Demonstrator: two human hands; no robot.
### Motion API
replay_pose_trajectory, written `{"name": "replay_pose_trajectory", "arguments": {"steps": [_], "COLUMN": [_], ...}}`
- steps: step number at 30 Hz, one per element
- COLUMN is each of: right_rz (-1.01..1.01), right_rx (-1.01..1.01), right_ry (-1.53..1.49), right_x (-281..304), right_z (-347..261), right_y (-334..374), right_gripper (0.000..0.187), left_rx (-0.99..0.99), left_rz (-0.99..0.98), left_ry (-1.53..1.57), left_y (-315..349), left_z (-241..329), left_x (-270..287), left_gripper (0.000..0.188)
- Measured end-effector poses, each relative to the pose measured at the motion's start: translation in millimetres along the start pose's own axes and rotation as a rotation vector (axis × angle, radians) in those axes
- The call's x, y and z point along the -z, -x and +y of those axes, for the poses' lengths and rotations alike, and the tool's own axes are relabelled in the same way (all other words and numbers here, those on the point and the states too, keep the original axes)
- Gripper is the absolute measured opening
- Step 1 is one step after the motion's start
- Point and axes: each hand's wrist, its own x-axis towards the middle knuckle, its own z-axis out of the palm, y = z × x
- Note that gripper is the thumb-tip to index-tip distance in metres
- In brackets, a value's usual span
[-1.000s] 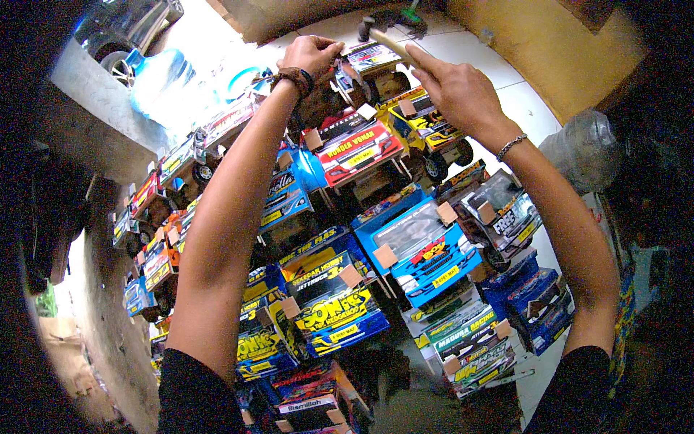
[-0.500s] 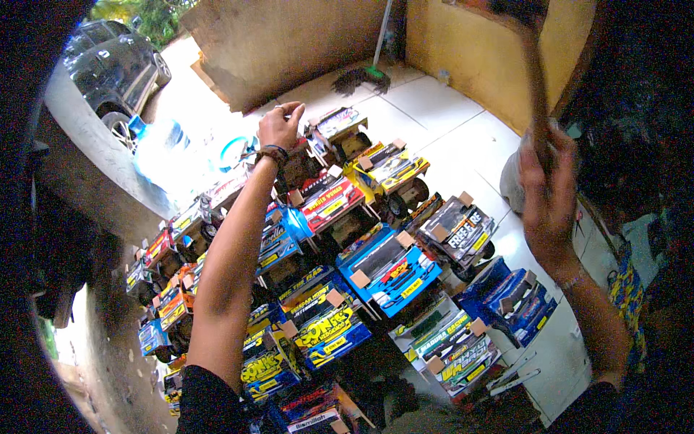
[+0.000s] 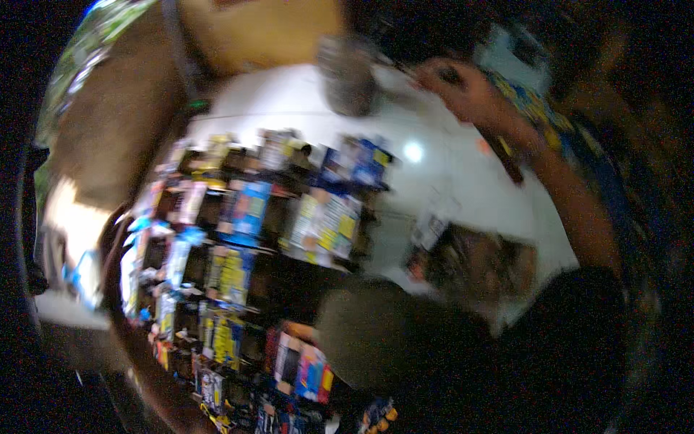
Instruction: The person sits on the floor and uses a hammer and pliers to attach small metal pins to the tops of toy car boxes. They repeatedly pick up a pin, place it on a box, and strike it with the hammer, occasionally using pliers to adjust the pin.
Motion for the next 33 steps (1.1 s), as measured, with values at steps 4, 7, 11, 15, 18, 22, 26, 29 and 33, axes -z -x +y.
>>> {"name": "replay_pose_trajectory", "arguments": {"steps": [4, 7, 11, 15, 18, 22, 26, 29, 33], "right_rz": [-0.304, -0.677, -0.965, -0.978, -1.069, -1.128, -1.104, -1.008, -0.940], "right_rx": [-0.156, -0.027, 0.080, 0.086, 0.079, 0.007, -0.054, -0.089, -0.065], "right_ry": [0.460, 0.754, 0.662, 0.802, 0.903, 0.986, 0.880, 0.793, 0.802], "right_x": [32.9, 4.9, -63.7, -126.8, -150.9, -165.3, -178.6, -184.3, -192.3], "right_z": [64.9, 110.5, 156.8, 190.9, 216.9, 242.6, 249.9, 247.0, 241.0], "right_y": [48.2, 90.9, 146.2, 152.8, 149.4, 148.7, 143.8, 139.4, 136.1], "right_gripper": [0.053, 0.059, 0.039, 0.023, 0.022, 0.026, 0.032, 0.032, 0.028], "left_rx": [0.089, 0.242, 0.037, 0.180, 0.282, 0.314, 0.330, 0.327, 0.323], "left_rz": [-0.361, -0.399, -0.514, -0.481, -0.492, -0.516, -0.521, -0.503, -0.494], "left_ry": [-0.097, -0.037, -0.028, -0.008, -0.040, -0.080, -0.091, -0.051, -0.089], "left_y": [76.3, 120.7, 157.7, 169.2, 178.6, 195.8, 201.8, 195.1, 190.9], "left_z": [31.4, 34.1, 26.0, 18.8, 22.5, 38.8, 47.5, 46.7, 47.2], "left_x": [8.0, 6.3, 3.5, 2.1, 0.0, 0.5, -3.3, -8.3, -7.3], "left_gripper": [0.054, 0.056, 0.052, 0.051, 0.049, 0.045, 0.042, 0.046, 0.043]}}
